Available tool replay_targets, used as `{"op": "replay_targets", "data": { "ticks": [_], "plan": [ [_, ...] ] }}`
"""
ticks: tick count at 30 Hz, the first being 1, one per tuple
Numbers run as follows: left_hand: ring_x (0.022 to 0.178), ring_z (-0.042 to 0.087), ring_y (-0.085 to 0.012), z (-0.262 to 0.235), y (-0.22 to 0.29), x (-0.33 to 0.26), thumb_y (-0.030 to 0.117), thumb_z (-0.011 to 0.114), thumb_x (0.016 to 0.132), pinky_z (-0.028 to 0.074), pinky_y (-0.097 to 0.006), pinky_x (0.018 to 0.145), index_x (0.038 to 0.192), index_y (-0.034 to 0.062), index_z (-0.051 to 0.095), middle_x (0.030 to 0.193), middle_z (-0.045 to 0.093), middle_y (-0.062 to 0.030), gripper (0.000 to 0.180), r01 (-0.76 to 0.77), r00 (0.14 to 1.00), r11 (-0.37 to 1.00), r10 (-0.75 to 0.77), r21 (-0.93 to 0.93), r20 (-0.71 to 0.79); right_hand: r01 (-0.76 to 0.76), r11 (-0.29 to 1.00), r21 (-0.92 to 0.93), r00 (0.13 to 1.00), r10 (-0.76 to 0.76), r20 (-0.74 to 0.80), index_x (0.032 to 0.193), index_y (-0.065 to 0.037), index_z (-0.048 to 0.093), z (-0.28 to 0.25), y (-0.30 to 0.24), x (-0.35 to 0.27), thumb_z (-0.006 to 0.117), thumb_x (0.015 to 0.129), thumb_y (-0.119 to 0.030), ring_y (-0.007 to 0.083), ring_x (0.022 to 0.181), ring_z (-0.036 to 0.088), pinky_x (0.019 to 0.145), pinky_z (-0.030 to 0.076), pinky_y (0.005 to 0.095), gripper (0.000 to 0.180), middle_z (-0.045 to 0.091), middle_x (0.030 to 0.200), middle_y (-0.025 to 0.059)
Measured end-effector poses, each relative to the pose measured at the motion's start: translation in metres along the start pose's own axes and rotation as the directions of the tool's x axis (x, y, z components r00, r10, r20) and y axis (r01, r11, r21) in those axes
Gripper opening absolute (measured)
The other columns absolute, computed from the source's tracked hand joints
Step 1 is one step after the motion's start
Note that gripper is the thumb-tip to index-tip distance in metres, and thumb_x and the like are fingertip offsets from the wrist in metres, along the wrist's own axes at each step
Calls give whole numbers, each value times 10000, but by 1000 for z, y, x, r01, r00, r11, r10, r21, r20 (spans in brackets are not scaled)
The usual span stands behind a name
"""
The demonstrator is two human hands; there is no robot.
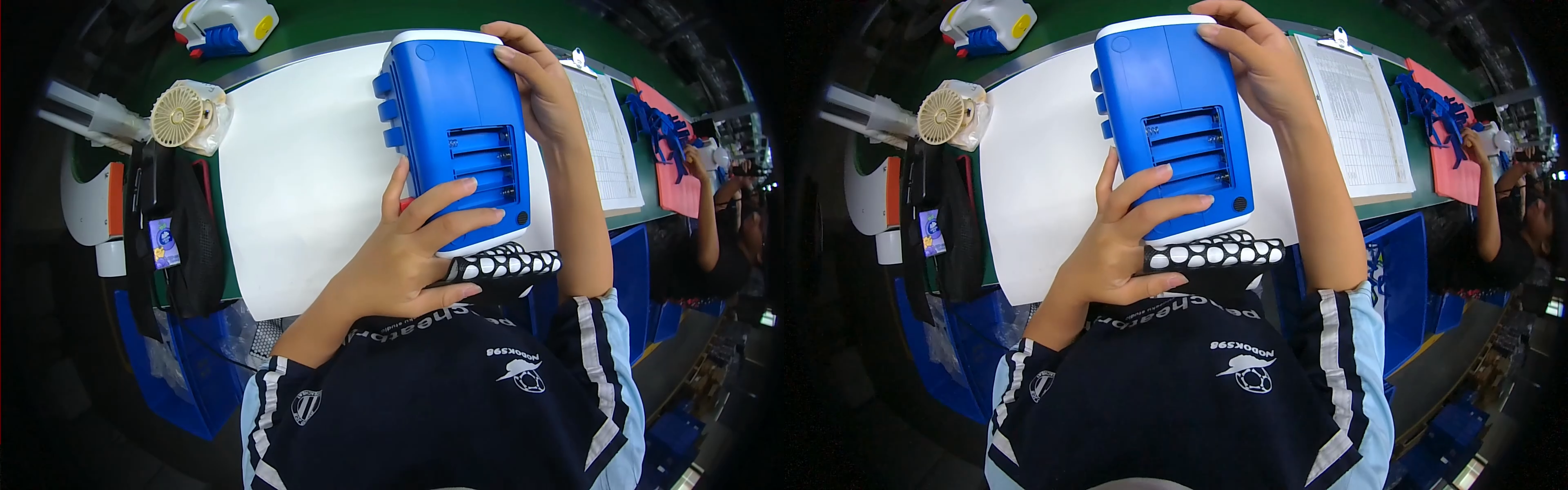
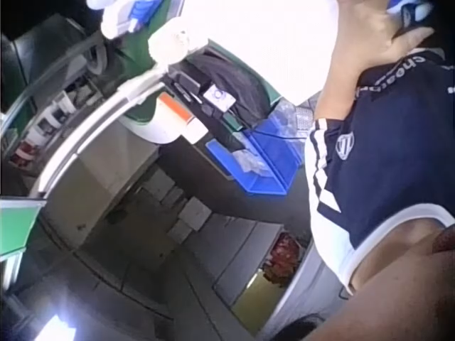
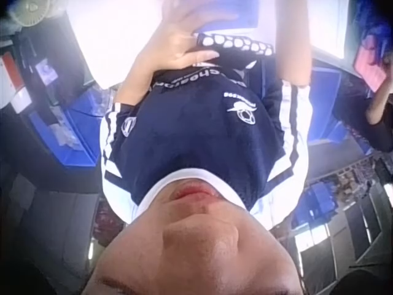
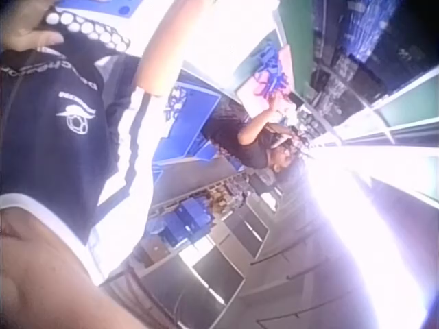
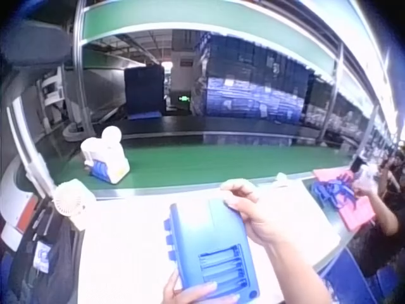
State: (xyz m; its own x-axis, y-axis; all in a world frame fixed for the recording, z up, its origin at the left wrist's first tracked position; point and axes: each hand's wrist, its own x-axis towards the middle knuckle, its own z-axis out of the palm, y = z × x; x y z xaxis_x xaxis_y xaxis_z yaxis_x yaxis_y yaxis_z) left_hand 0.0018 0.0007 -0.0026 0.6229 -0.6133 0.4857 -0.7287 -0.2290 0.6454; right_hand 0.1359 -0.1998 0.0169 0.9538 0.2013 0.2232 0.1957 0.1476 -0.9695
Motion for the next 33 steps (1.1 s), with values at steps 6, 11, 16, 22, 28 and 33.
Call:
{"op": "replay_targets", "data": {
  "ticks": [6, 11, 16, 22, 28, 33],
  "plan": [
    [1268, 207, -208, -1, -1, -1, 442, 624, 657, -43, -490, 1039, 1107, 160, 559, 1225, 419, -53, 536, -21, 1000, 994, 18, 106, 25, 74, 992, -102, 996, -78, -33, 1066, -72, 550, 6, 4, -2, 604, 760, -278, 206, 910, 567, 683, 523, 315, 372, 546, 997, 107],
    [1233, 267, -224, -1, 4, 2, 363, 624, 714, -6, -553, 1017, 820, 101, 626, 1248, 412, -4, 283, 41, 999, 999, -41, -7, -23, 192, 897, -399, 979, -206, 8, 1119, -77, 500, 6, -8, -18, 626, 740, -330, 235, 1025, 505, 846, 432, 334, 473, 526, 1078, 114],
    [1203, 316, -259, -1, 0, -4, 396, 614, 725, -12, -536, 1021, 1188, 208, 467, 1256, 358, -80, 521, 46, 999, 999, -46, 10, -7, 446, 696, -563, 895, -330, 300, 1025, -55, 527, 11, -68, -90, 752, 588, -181, 210, 971, 522, 805, 388, 302, 507, 548, 1035, 76],
    [1228, 302, -259, 2, -3, -1, 431, 591, 736, -44, -518, 1020, 1160, 184, 502, 1275, 366, -99, 498, 64, 995, 995, -69, -77, -71, 442, 552, -707, 888, -160, 431, 934, -32, 536, 47, -81, -133, 713, 608, -104, 241, 815, 550, 646, 407, 297, 378, 563, 886, 91],
    [1230, 297, -268, 2, -4, 1, 413, 615, 708, -26, -526, 1020, 1140, 203, 517, 1267, 371, -105, 491, 28, 999, 999, -30, -46, -30, 423, 592, -686, 901, -194, 389, 880, -31, 560, 45, -72, -136, 694, 642, -79, 218, 632, 574, 556, 434, 283, 277, 576, 723, 79],
    [1230, 298, -269, 2, -1, 2, 324, 656, 639, -16, -532, 1022, 1128, 215, 524, 1262, 373, -102, 518, 48, 998, 999, -48, -19, -28, 326, 714, -620, 933, -136, 334, 816, -10, 556, 41, -67, -139, 726, 628, -32, 163, 564, 584, 501, 451, 229, 254, 610, 709, 90]
  ]
}}
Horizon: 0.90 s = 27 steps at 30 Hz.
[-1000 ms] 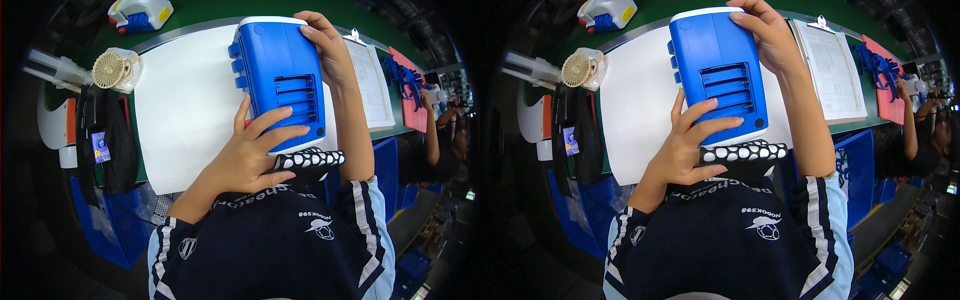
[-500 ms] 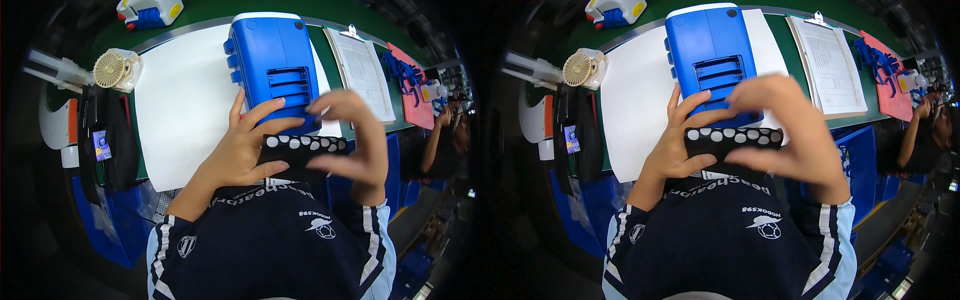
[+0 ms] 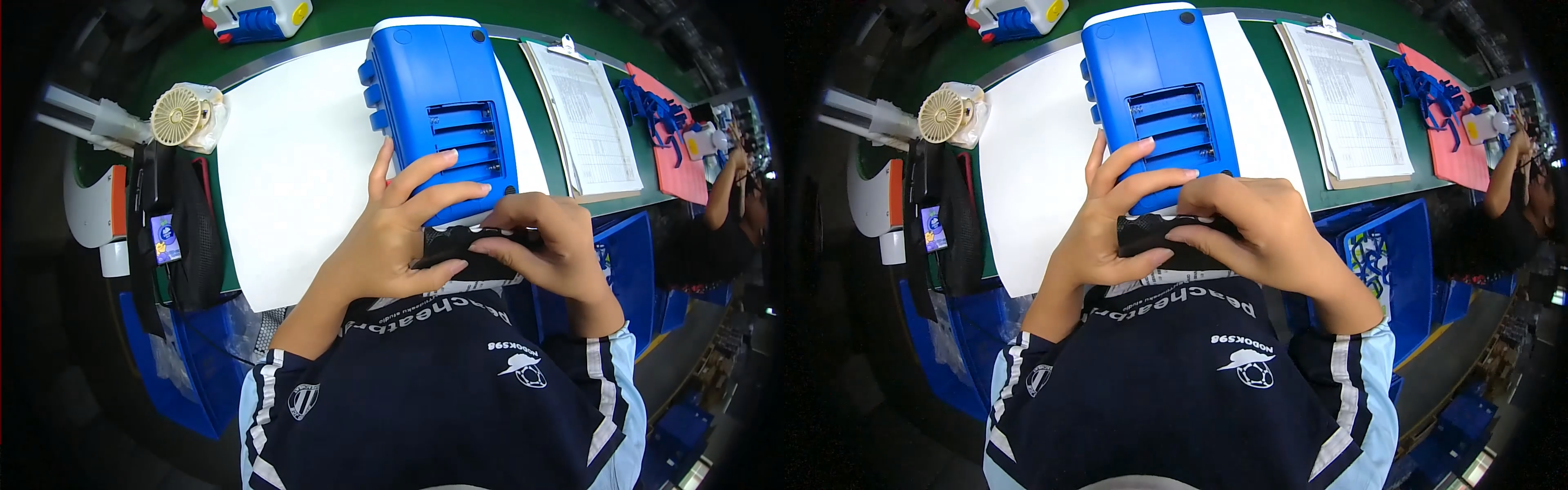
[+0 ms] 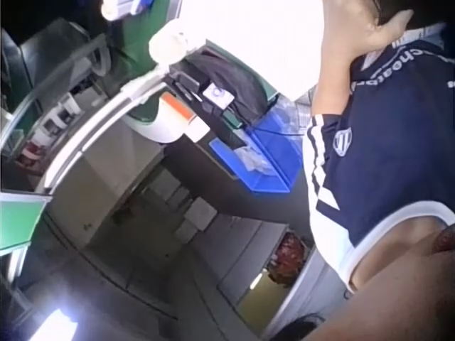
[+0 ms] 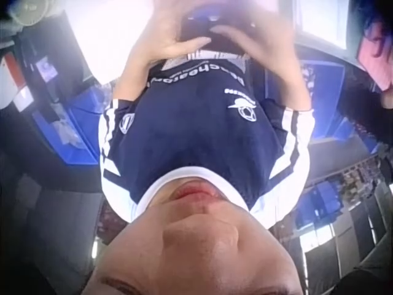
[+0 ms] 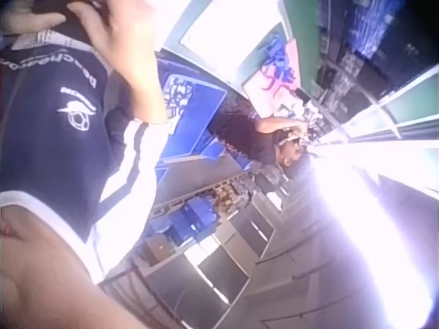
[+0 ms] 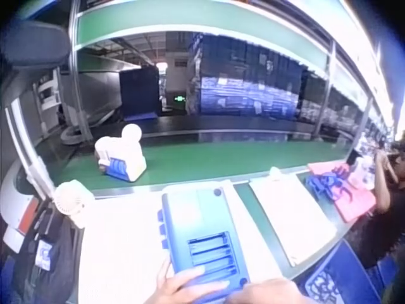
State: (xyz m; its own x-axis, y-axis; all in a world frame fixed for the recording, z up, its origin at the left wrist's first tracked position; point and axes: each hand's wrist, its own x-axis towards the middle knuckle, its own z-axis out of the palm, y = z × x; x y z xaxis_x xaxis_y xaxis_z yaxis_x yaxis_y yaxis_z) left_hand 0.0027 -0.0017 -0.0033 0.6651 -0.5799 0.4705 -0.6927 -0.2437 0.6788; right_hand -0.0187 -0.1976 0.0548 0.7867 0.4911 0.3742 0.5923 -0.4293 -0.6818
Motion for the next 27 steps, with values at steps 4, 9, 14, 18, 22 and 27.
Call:
{"op": "replay_targets", "data": {
  "ticks": [4, 9, 14, 18, 22, 27],
  "plan": [
    [1237, 287, -260, 0, -1, 0, 284, 667, 620, -21, -546, 1014, 1144, 197, 507, 1248, 394, -93, 555, -32, 999, 999, 32, 13, -3, -6, 1000, 10, 1000, 6, 4, 785, -17, 545, 0, 2, -1, 713, 633, -11, 170, 573, 580, 483, 434, 234, 227, 614, 732, 97],
    [1247, 264, -236, 0, 6, 2, 246, 649, 650, -21, -558, 1005, 945, 74, 599, 1201, 464, -28, 345, -23, 999, 999, 22, -37, -32, 70, 983, -172, 995, -57, 76, 786, -41, 526, -4, -6, 3, 668, 650, -29, 216, 677, 581, 628, 424, 302, 197, 582, 726, 72],
    [1251, 248, -225, -6, 6, 2, 238, 620, 678, -16, -558, 1005, 930, 43, 597, 1178, 489, 7, 319, -12, 999, 1000, 13, -24, 36, 232, 918, -320, 967, -253, -23, 782, -47, 526, -20, -1, 15, 680, 611, -2, 234, 849, 581, 698, 403, 317, 235, 600, 866, 88],
    [1250, 251, -223, -7, 3, 1, 242, 612, 683, -19, -558, 1004, 1036, 71, 550, 1182, 481, -4, 396, -29, 996, 1000, 30, -11, 85, 162, 949, -270, 943, -230, -242, 762, -45, 545, -32, 26, 42, 681, 666, -60, 229, 924, 574, 802, 416, 321, 168, 609, 962, 103],
    [1251, 250, -223, -7, 5, 1, 239, 615, 680, -23, -555, 1003, 1085, 100, 526, 1200, 457, -30, 437, 17, 997, 999, -13, -41, 73, 153, 975, -163, 957, -188, -223, 746, -57, 584, -29, 53, 100, 609, 743, -206, 213, 945, 551, 876, 392, 323, 150, 603, 1013, 121],
    [1251, 254, -240, -7, 5, 2, 248, 622, 682, -30, -556, 1002, 1140, 150, 498, 1244, 391, -94, 484, 25, 997, 997, -20, -74, 72, -62, 995, 74, 995, 68, -75, 767, -48, 611, -16, 47, 137, 601, 743, -274, 191, 834, 585, 778, 462, 296, 227, 622, 965, 109]
  ]
}}
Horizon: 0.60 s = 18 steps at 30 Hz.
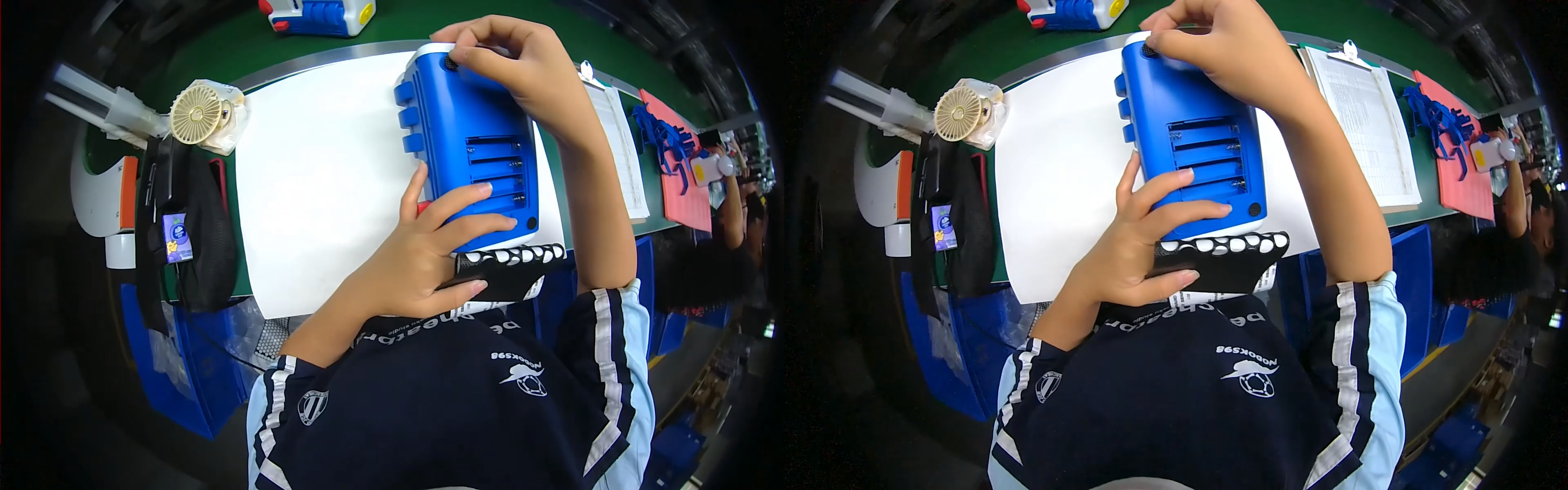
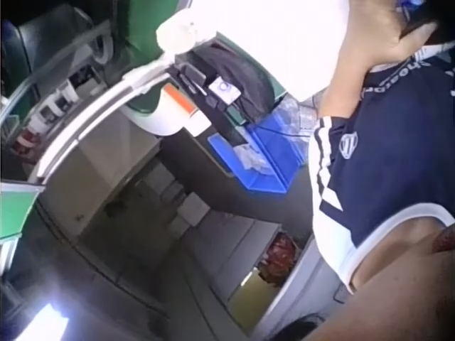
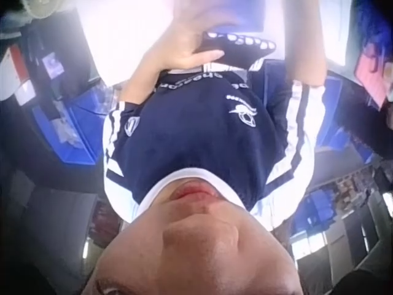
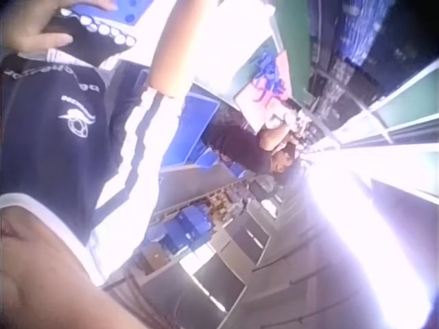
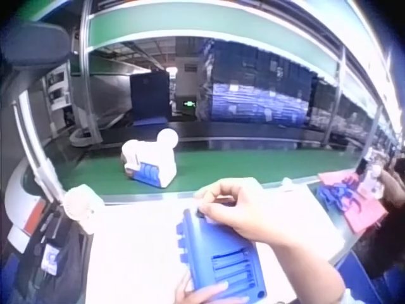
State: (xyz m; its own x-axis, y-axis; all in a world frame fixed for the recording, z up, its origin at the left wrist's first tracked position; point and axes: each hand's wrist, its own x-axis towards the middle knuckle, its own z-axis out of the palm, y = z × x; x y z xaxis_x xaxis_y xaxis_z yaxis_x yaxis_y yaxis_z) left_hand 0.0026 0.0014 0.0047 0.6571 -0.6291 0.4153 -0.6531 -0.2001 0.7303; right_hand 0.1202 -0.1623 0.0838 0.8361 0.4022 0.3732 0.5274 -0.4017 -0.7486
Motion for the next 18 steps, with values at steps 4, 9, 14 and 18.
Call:
{"op": "replay_targets", "data": {
  "ticks": [4, 9, 14, 18],
  "plan": [
    [1246, 262, -253, 2, -2, -1, 271, 606, 705, -38, -570, 996, 1143, 166, 496, 1249, 376, -106, 464, 1, 1000, 1000, -1, -17, -3, -32, 999, 2, 999, 32, 18, 784, -58, 624, 1, 5, 1, 601, 738, -295, 202, 816, 592, 751, 477, 307, 242, 628, 946, 104],
    [1250, 254, -247, 2, -2, 0, 279, 598, 714, -42, -574, 995, 1149, 155, 494, 1254, 381, -102, 464, -9, 1000, 1000, 9, -30, -10, -79, 997, -13, 997, 79, -2, 785, -70, 627, 3, 6, 0, 607, 729, -314, 207, 807, 595, 740, 483, 315, 251, 631, 940, 99],
    [1256, 245, -236, 5, -5, -1, 282, 581, 728, -45, -577, 995, 1139, 136, 505, 1254, 393, -92, 442, -30, 999, 999, 30, -26, -25, -36, 999, -4, 999, 36, 6, 797, -70, 629, 3, 8, 2, 613, 732, -331, 205, 797, 598, 733, 486, 314, 269, 631, 938, 98],
    [1263, 227, -250, 7, -9, -2, 308, 612, 635, -78, -497, 1025, 1144, 215, 523, 1274, 368, -87, 525, -66, 998, 995, 67, 76, -7, -39, 999, 12, 999, 39, 10, 815, -65, 631, 4, 5, 2, 612, 738, -329, 204, 793, 599, 731, 491, 317, 276, 629, 938, 99]
  ]
}}
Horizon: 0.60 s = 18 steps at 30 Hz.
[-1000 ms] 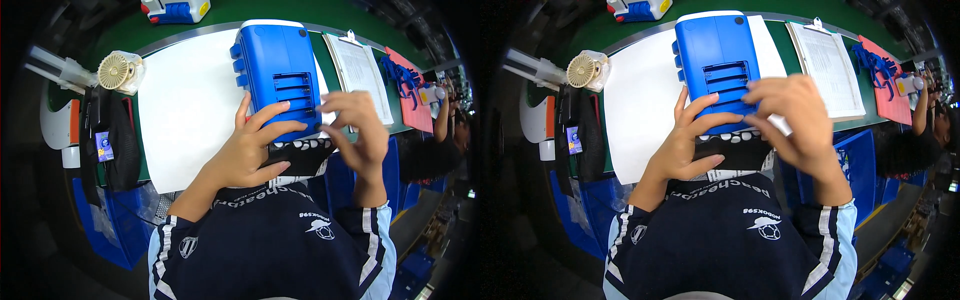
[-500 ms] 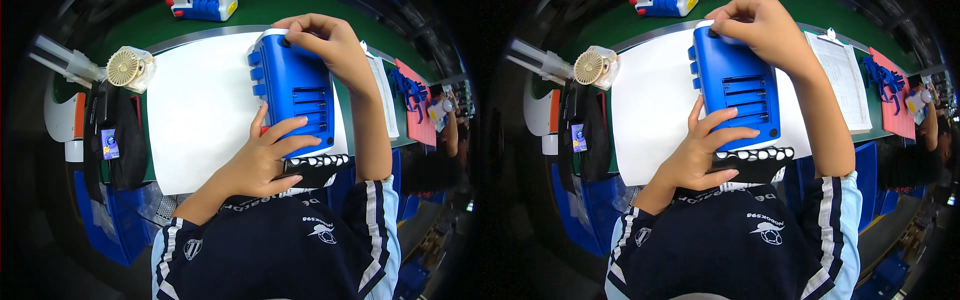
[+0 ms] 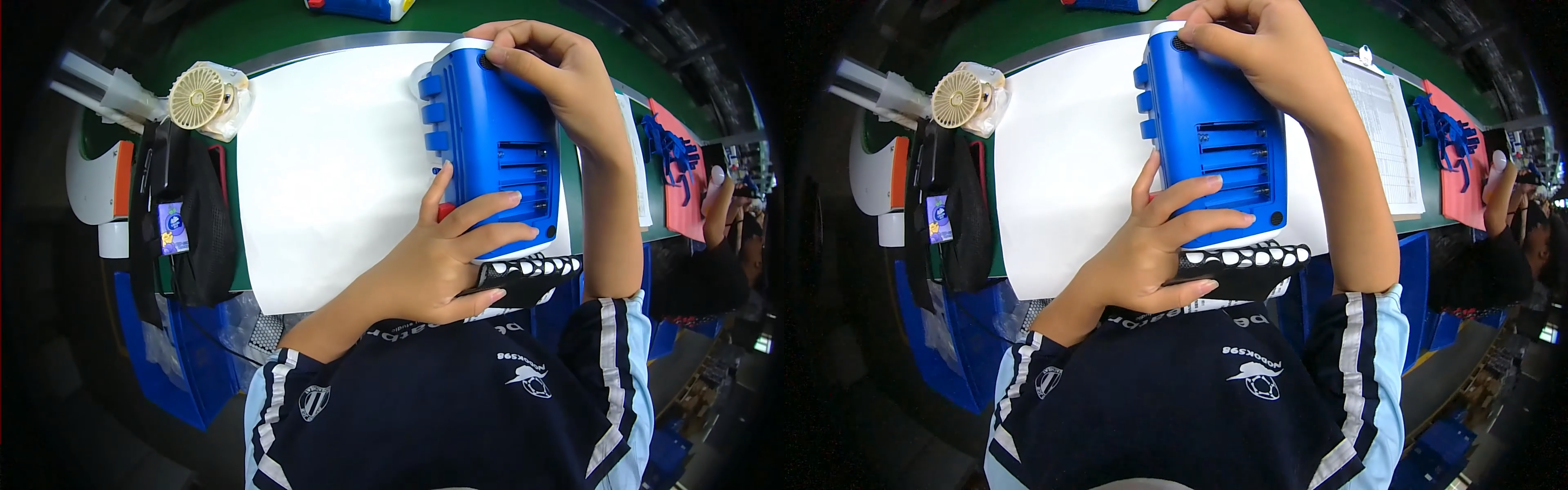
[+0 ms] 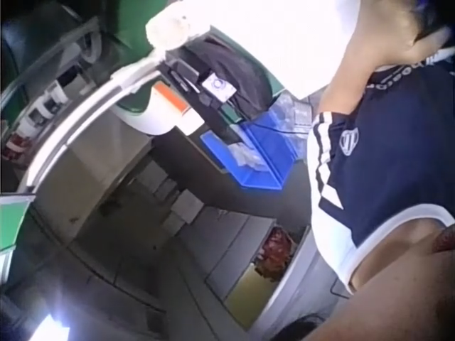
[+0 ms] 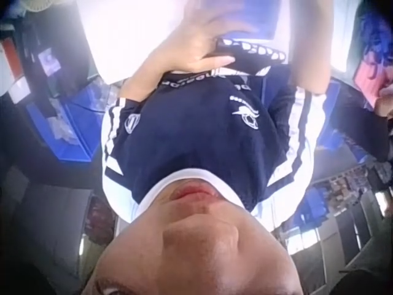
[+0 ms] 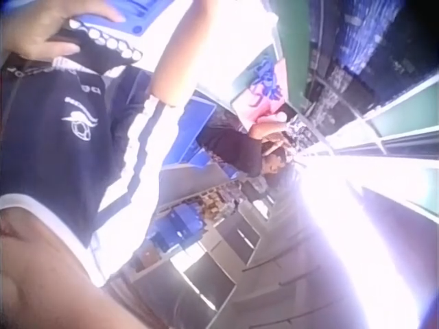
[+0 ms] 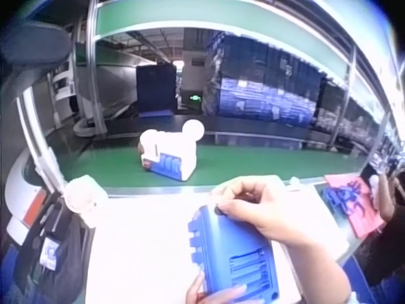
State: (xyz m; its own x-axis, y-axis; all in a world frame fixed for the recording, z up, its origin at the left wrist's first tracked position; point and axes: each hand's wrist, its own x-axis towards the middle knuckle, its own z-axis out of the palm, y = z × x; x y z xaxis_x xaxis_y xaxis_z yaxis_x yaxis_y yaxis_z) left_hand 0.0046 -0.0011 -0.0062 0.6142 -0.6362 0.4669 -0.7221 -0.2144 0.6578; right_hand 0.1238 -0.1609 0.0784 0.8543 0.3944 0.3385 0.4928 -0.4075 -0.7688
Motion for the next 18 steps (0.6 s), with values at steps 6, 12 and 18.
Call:
{"op": "replay_targets", "data": {
  "ticks": [6, 12, 18],
  "plan": [
    [1265, 216, -227, -2, 4, 1, 298, 582, 693, -53, -542, 1010, 964, 134, 592, 1249, 402, -36, 316, -18, 999, 999, 17, -36, -28, -13, 1000, -3, 1000, 13, -2, 823, -63, 633, 0, 2, -1, 612, 741, -321, 203, 790, 602, 732, 494, 314, 272, 628, 938, 99],
    [1257, 233, -208, 0, 4, 2, 285, 562, 740, -27, -590, 992, 743, 47, 664, 1215, 445, 17, 259, -28, 997, 995, 22, -93, -72, -13, 1000, -11, 1000, 13, -17, 822, -65, 632, 0, 2, -2, 616, 739, -316, 202, 797, 603, 735, 492, 309, 266, 627, 939, 102],
    [1258, 232, -206, -1, 4, 2, 286, 563, 737, -29, -588, 993, 706, 44, 662, 1213, 446, 18, 264, -25, 998, 996, 20, -82, -62, 8, 1000, -1, 1000, -8, -1, 809, -71, 621, 1, 3, 0, 617, 745, -301, 203, 815, 598, 749, 484, 302, 238, 623, 953, 100]
  ]
}}
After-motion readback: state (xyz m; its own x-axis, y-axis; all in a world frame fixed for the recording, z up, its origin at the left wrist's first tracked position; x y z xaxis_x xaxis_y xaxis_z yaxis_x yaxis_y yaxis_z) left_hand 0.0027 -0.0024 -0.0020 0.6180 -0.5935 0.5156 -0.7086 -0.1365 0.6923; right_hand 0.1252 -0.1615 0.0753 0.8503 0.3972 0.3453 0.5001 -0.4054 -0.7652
